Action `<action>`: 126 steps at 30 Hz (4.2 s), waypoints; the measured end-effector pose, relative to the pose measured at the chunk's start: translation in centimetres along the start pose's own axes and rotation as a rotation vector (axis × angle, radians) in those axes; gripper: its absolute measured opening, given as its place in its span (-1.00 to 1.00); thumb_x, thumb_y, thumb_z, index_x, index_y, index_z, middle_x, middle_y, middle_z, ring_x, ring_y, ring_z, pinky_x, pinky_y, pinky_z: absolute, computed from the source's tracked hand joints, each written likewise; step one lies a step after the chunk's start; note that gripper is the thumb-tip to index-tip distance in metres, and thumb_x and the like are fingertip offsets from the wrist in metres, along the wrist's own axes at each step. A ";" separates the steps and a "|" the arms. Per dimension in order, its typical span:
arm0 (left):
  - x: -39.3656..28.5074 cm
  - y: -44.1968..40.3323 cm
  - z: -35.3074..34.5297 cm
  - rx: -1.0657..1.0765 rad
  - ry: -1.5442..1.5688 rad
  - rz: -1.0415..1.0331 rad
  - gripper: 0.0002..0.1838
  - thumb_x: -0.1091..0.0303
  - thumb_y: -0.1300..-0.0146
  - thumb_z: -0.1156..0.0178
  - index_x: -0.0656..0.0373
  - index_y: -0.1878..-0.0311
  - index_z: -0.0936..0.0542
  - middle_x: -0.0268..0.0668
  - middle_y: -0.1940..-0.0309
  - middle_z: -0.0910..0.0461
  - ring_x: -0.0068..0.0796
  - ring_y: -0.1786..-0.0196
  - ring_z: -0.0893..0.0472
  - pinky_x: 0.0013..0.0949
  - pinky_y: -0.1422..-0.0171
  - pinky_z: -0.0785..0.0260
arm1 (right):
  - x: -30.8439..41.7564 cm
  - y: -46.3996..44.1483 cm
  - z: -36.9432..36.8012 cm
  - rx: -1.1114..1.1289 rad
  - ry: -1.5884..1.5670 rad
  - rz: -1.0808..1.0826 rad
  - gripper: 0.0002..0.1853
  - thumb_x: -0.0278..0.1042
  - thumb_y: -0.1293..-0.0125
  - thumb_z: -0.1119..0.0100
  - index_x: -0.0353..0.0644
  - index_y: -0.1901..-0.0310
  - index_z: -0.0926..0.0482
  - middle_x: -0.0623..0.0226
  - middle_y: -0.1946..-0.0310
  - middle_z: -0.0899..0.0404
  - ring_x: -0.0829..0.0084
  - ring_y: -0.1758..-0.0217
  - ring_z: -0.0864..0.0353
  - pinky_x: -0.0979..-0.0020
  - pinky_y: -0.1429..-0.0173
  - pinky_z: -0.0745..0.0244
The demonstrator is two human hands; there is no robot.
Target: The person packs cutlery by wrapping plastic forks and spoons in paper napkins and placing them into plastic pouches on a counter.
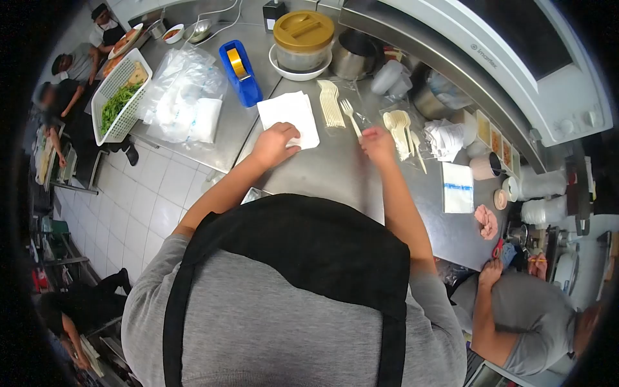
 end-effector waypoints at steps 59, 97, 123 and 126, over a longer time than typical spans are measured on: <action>-17.8 6.1 -7.3 0.016 0.070 -0.158 -0.64 0.27 -0.07 -0.33 0.03 0.03 -0.56 -0.34 -0.12 -0.50 -0.24 -0.27 -0.40 -0.10 -0.29 -0.23 | -7.4 16.1 21.4 -0.371 0.681 0.222 -0.65 -0.17 -0.01 -0.40 -0.27 0.27 -0.62 0.13 0.34 -0.58 0.09 0.19 -0.56 0.17 0.11 -0.48; -15.4 4.5 -5.5 -0.044 0.365 -0.181 -0.92 0.48 -0.10 -0.26 0.14 0.31 -0.59 -0.29 0.31 -0.61 -0.23 0.17 -0.57 -0.22 0.09 -0.42 | 3.7 15.8 5.3 0.252 0.460 0.484 -0.74 -0.28 -0.05 -0.39 -0.24 0.27 -0.66 0.26 0.31 -0.62 0.33 0.16 -0.59 0.34 0.06 -0.50; -14.5 -2.3 -9.8 0.138 0.287 -0.215 -0.88 0.44 -0.13 -0.21 0.13 0.24 -0.55 -0.20 0.25 -0.58 -0.12 0.07 -0.52 -0.13 -0.03 -0.36 | 0.9 10.8 4.9 0.197 0.441 0.627 -0.46 -0.37 -0.12 -0.28 0.03 -0.19 -0.42 0.25 0.07 -0.58 0.12 -0.01 -0.53 0.22 -0.02 -0.46; -17.1 -4.0 -10.7 0.170 0.394 -0.192 -0.88 0.43 -0.15 -0.20 0.12 0.23 -0.52 -0.20 0.30 -0.58 -0.10 0.14 -0.54 -0.13 0.03 -0.39 | -0.6 12.7 7.6 0.268 0.336 0.450 -0.42 -0.47 -0.13 -0.24 -0.02 -0.24 -0.38 0.13 0.10 -0.59 0.07 0.08 -0.58 0.22 0.00 -0.48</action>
Point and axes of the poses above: each hand's wrist, its own y-axis away from the middle knuckle, its own z-axis out of the back of the hand, x = y × z, the point moved 7 cm from there along -y, towards the middle knuckle
